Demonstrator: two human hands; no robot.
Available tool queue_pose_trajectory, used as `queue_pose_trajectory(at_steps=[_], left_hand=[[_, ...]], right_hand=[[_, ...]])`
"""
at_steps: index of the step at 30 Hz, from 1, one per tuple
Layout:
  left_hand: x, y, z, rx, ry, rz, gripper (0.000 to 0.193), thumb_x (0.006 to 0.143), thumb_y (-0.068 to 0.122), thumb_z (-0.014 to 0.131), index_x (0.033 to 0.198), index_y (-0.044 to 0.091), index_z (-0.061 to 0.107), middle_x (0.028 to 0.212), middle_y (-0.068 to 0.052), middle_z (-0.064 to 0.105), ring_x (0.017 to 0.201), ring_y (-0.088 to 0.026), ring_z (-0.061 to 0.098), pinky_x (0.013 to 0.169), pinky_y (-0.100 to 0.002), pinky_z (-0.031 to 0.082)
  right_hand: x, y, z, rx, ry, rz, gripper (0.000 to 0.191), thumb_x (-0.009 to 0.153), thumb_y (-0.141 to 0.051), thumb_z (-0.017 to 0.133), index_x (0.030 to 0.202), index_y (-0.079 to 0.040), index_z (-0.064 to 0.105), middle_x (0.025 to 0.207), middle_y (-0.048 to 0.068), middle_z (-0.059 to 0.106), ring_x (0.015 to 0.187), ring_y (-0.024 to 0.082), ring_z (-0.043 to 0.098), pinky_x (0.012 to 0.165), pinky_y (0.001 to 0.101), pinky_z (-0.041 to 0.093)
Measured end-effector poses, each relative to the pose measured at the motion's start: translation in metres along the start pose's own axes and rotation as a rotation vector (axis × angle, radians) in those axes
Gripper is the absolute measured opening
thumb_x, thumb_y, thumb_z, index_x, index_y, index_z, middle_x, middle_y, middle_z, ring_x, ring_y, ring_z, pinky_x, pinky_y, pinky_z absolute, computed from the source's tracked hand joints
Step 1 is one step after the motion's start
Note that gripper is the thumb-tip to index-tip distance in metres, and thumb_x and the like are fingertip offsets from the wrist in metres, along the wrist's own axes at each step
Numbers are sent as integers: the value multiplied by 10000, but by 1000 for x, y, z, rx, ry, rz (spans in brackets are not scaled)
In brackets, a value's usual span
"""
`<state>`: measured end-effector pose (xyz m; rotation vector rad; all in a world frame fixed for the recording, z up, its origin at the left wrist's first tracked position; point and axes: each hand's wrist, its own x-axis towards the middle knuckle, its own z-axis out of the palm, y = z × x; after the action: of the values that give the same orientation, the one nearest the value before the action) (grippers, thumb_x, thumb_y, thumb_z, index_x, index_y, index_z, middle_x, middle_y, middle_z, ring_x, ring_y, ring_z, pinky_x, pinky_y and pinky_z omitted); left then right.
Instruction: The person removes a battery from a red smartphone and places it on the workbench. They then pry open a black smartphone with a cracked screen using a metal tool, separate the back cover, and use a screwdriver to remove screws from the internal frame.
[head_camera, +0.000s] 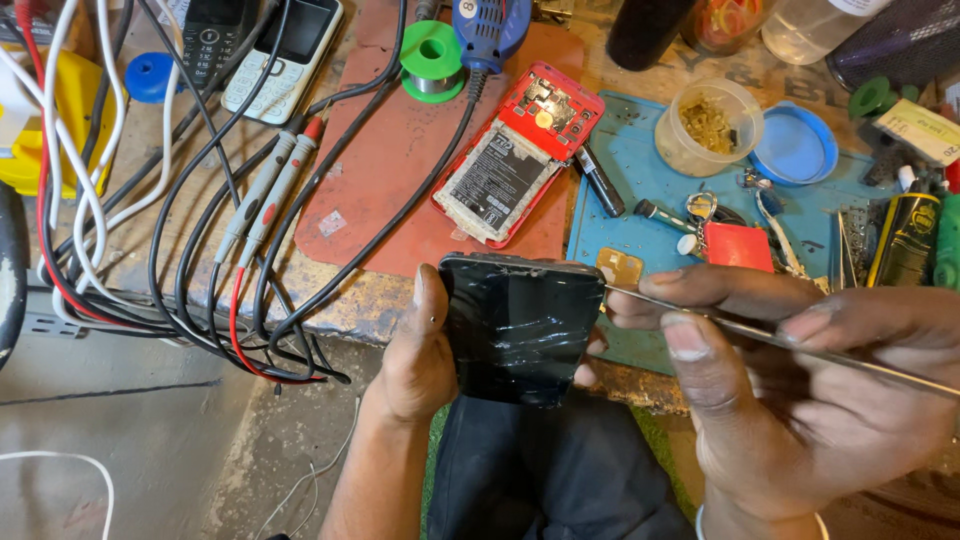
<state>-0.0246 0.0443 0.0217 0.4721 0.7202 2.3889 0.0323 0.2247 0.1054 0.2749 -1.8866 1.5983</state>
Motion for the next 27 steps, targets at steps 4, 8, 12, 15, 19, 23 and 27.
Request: queue_pose_trajectory(at_steps=[4, 8, 12, 15, 19, 23, 27], left_hand=[[1, -1, 0, 66, -3, 32, 1130, 946, 808, 408, 1507, -171, 440, 1357, -314, 623, 1179, -410, 676, 1044, -537, 567], [0, -2, 1, 45, 16, 25, 1127, 921, 812, 396, 1497, -155, 446, 1353, -303, 627, 1166, -401, 685, 1028, -537, 578], [-1, -1, 3, 35, 39, 21, 1122, 899, 812, 392, 1486, -143, 455, 1333, -283, 642, 1141, -389, 696, 1000, -534, 586], [-1, -2, 5, 53, 49, 18, 1138, 914, 830, 380, 1493, -146, 465, 1319, -284, 660, 1148, -377, 702, 1014, -506, 581], [-3, -5, 7, 102, 83, 51, 1126, 907, 826, 409, 1514, -121, 466, 1284, -274, 666, 1093, -362, 711, 993, -489, 586], [-2, -4, 8, 127, 106, 49, 1121, 900, 826, 427, 1501, -119, 482, 1267, -265, 679, 1080, -346, 718, 981, -481, 596], [-1, -1, 10, 136, 133, 47, 1098, 900, 812, 461, 1473, -124, 496, 1249, -258, 683, 1003, -348, 723, 906, -485, 611]], right_hand=[[-6, 1, 3, 70, 37, 35, 171, 1053, 41, 681, 1119, 71, 526, 1063, 259, 701, 913, 311, 781, 724, 437, 651], [-16, 0, 6, -43, 77, 58, 153, 1080, 73, 679, 1101, 50, 528, 1094, 229, 717, 938, 284, 783, 803, 380, 647], [4, 2, -40, -271, -359, 141, 241, 956, -6, 686, 1164, 21, 567, 1187, 142, 742, 1074, 212, 733, 1011, 318, 624], [9, 16, -75, 299, -488, 612, 406, 1000, -47, 616, 1365, 70, 481, 1384, 200, 611, 1255, 237, 596, 1088, 340, 476], [8, 26, -95, 648, -583, 904, 557, 1035, -93, 554, 1531, 124, 422, 1561, 233, 523, 1412, 221, 492, 1153, 332, 369], [4, 17, -58, -307, -602, 203, 495, 947, -78, 647, 1405, 64, 525, 1323, 112, 717, 1119, 89, 682, 913, 180, 489], [-12, -6, 2, -574, -44, 261, 234, 914, 13, 684, 1141, 48, 638, 1055, 187, 798, 830, 181, 757, 734, 233, 546]])
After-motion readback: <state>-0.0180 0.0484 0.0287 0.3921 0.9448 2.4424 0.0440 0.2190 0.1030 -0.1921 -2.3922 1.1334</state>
